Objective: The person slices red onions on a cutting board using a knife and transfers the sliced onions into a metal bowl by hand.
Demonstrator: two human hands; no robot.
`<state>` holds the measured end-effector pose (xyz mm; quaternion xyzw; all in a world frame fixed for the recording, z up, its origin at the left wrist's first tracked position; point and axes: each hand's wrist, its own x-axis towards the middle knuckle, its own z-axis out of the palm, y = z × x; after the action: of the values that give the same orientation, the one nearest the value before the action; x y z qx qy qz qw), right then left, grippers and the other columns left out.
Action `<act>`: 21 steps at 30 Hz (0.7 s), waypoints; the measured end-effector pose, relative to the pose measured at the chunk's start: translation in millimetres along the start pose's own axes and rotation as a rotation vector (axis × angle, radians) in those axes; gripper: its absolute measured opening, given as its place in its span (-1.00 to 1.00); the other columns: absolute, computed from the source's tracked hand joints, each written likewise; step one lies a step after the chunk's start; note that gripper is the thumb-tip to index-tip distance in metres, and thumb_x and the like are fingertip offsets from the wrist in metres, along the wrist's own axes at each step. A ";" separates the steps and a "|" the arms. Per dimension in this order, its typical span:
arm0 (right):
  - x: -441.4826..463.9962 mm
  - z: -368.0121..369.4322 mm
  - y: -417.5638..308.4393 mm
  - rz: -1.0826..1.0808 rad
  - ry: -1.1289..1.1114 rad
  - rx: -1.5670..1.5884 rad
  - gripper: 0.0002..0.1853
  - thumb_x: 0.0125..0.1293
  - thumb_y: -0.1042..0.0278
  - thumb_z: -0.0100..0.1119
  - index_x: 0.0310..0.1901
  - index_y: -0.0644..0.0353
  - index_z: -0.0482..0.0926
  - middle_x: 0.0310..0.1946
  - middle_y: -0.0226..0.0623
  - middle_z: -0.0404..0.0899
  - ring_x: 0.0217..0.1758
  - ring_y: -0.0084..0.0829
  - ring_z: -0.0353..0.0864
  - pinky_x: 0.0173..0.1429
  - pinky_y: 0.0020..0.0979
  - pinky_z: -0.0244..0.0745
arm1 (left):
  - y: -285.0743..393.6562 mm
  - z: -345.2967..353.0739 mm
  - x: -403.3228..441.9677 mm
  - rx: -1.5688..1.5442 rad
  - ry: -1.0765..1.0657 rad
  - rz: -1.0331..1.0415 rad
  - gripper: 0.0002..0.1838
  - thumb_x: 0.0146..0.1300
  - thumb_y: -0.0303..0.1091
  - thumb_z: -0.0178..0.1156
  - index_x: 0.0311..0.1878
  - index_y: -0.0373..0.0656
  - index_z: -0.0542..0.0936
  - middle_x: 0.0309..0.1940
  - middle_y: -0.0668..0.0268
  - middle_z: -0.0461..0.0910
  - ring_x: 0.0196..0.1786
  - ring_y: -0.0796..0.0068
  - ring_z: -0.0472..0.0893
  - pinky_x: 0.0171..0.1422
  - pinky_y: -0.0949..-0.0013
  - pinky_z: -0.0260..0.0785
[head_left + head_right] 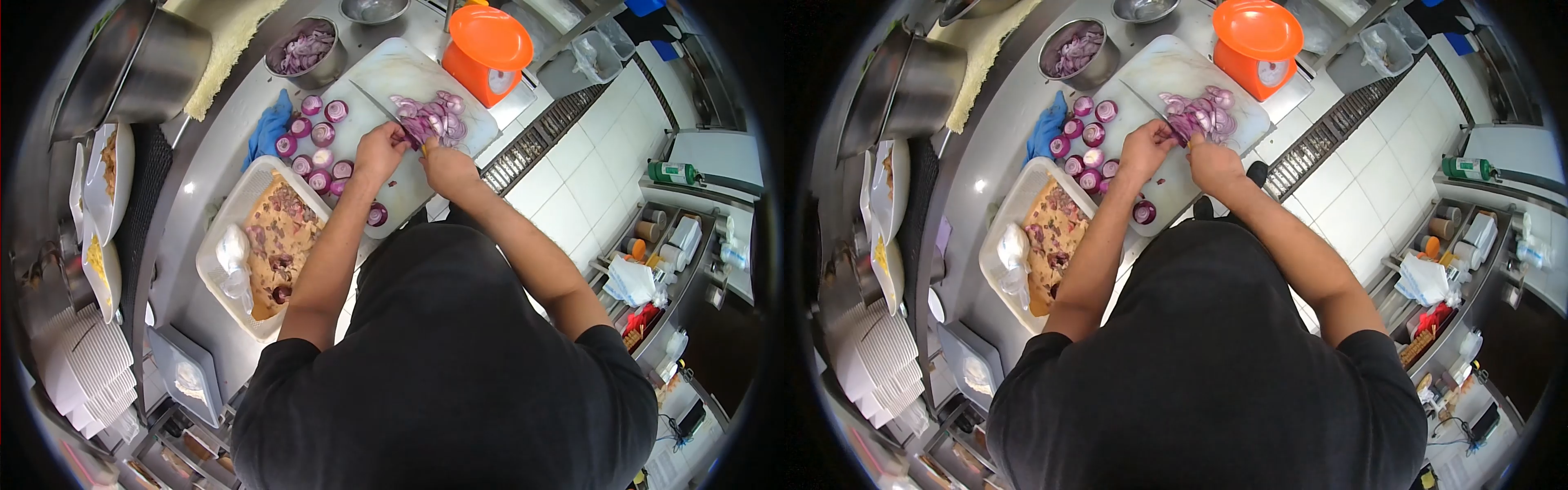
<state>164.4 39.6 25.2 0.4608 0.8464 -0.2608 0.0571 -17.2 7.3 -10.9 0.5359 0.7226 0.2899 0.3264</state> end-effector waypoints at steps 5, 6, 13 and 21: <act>-7.1 -30.2 -7.0 -0.034 -0.065 -0.067 -0.67 0.56 0.20 0.19 0.09 0.33 0.48 -0.18 0.08 0.80 -0.11 0.05 0.86 0.00 0.03 0.72 | 2.1 -1.1 -0.3 0.029 0.004 0.002 -0.73 0.28 -0.40 0.53 -0.02 -0.25 0.70 -0.19 0.18 0.82 -0.13 0.35 0.83 0.02 0.29 0.65; -10.8 -28.3 -8.8 -0.018 -0.055 -0.049 -0.67 0.57 0.20 0.19 0.09 0.33 0.48 -0.18 0.08 0.80 -0.11 0.06 0.86 0.00 0.03 0.71 | 1.4 -1.0 -0.8 0.020 -0.001 -0.007 -0.73 0.28 -0.40 0.53 -0.03 -0.25 0.69 -0.20 0.19 0.82 -0.14 0.35 0.82 0.01 0.29 0.65; 1.4 -8.5 0.7 0.009 -0.051 0.041 -0.65 0.58 0.17 0.18 0.11 0.33 0.48 -0.20 0.10 0.79 -0.08 0.10 0.84 0.03 0.05 0.69 | -3.5 2.3 1.1 0.006 0.015 0.013 -0.74 0.28 -0.39 0.53 -0.05 -0.25 0.69 -0.24 0.19 0.82 -0.16 0.34 0.82 0.01 0.27 0.65; -12.8 -29.8 4.7 -0.006 0.060 0.091 -0.59 0.57 0.11 0.20 0.15 0.34 0.48 -0.25 0.14 0.77 -0.10 0.15 0.80 -0.01 0.13 0.66 | 6.5 -8.1 -5.8 0.027 0.043 0.074 -0.70 0.27 -0.40 0.47 0.05 -0.19 0.72 0.00 0.06 0.77 -0.03 0.08 0.80 0.13 0.11 0.63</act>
<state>179.7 46.8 53.2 0.4678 0.8363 -0.2856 0.0100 -18.5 2.8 0.0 0.5600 0.7131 0.3036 0.2926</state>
